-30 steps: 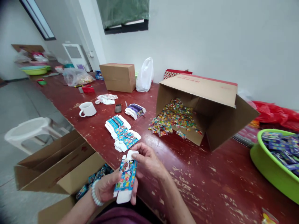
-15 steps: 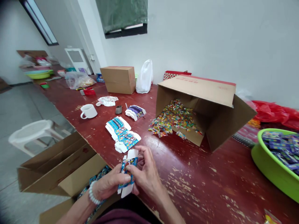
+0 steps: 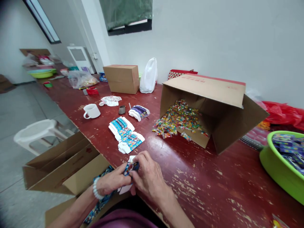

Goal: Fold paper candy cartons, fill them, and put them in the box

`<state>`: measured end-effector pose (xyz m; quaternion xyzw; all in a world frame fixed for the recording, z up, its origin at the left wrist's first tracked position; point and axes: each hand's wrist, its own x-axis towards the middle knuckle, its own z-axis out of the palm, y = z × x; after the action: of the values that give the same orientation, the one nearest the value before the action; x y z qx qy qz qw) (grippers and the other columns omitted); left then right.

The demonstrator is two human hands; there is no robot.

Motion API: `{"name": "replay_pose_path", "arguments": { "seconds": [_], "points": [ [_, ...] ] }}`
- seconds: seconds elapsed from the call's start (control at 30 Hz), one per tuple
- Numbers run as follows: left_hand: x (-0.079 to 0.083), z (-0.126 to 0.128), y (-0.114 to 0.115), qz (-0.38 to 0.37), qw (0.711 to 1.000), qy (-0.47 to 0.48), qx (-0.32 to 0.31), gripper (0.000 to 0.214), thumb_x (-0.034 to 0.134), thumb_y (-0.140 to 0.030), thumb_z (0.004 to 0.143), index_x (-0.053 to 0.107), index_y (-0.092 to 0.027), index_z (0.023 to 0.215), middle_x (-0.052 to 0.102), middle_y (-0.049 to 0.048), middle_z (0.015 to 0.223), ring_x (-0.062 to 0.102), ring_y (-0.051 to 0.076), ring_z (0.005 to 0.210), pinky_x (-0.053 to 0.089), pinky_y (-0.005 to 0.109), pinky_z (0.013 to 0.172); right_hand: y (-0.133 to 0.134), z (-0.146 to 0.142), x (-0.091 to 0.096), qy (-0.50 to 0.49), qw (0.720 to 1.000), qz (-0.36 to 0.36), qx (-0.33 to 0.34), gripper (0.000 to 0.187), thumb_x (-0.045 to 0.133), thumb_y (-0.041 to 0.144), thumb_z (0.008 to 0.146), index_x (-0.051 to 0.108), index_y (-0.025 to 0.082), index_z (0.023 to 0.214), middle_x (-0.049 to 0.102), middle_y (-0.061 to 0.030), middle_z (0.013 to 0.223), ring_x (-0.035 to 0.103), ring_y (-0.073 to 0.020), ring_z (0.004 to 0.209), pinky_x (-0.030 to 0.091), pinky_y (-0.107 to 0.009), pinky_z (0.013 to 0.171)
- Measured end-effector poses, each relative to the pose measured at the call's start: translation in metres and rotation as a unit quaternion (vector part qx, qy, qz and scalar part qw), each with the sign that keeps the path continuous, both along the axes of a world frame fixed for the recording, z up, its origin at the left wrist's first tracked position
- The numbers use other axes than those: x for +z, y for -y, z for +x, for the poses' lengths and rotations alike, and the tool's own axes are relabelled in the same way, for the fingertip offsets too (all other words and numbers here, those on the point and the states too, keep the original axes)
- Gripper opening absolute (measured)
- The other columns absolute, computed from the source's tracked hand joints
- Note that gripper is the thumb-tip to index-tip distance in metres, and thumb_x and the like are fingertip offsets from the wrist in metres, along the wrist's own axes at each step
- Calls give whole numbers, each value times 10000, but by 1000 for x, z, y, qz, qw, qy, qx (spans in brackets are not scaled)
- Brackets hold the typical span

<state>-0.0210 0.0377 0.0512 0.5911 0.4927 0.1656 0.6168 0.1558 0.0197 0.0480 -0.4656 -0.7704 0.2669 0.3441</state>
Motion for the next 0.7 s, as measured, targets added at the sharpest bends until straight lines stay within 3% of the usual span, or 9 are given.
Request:
{"name": "replay_pose_path", "arguments": {
  "seconds": [0.07,0.23,0.33,0.47,0.57,0.7],
  "points": [
    [-4,4,0,-47,996,55,47,301,617,-166,622,586,-172,921,609,-29,767,526,166,743,387,258,655,-1,0,-1,0,1000,-1,-6,217,594,141,816,542,240,1002,572,-38,984,578,-193,825,466,-317,730],
    [-13,7,-2,-137,979,127,77,418,614,-147,564,581,-154,981,622,-32,708,544,149,652,408,253,600,-2,-3,-9,-14,999,26,-26,219,570,137,831,557,243,1022,585,-57,1009,579,-200,842,451,-323,733],
    [-11,8,-2,-120,973,183,69,411,602,-107,560,610,-157,968,614,-34,704,534,131,635,404,234,584,-2,-2,-10,-1,999,9,-37,183,576,138,817,572,232,975,583,-49,947,565,-193,803,423,-307,680],
    [-3,13,-1,-114,976,185,1,391,564,-65,552,631,-150,928,603,-26,669,522,129,588,371,227,541,-6,2,-6,-9,1000,-20,-10,153,608,124,761,572,216,879,556,-24,890,545,-168,755,388,-271,633],
    [-1,16,-4,-72,982,171,-27,422,523,-34,520,628,-153,911,600,-28,706,519,133,646,390,226,592,-9,4,-6,-20,1000,-15,14,124,602,98,744,568,208,791,551,-6,837,535,-141,706,360,-244,603],
    [-5,16,-10,9,986,164,-41,337,515,-48,575,626,-156,875,597,-18,816,523,147,789,419,226,715,-7,5,-9,-21,1000,-21,-4,118,598,96,749,570,202,706,572,8,726,535,-130,647,347,-238,594]
  ]
}}
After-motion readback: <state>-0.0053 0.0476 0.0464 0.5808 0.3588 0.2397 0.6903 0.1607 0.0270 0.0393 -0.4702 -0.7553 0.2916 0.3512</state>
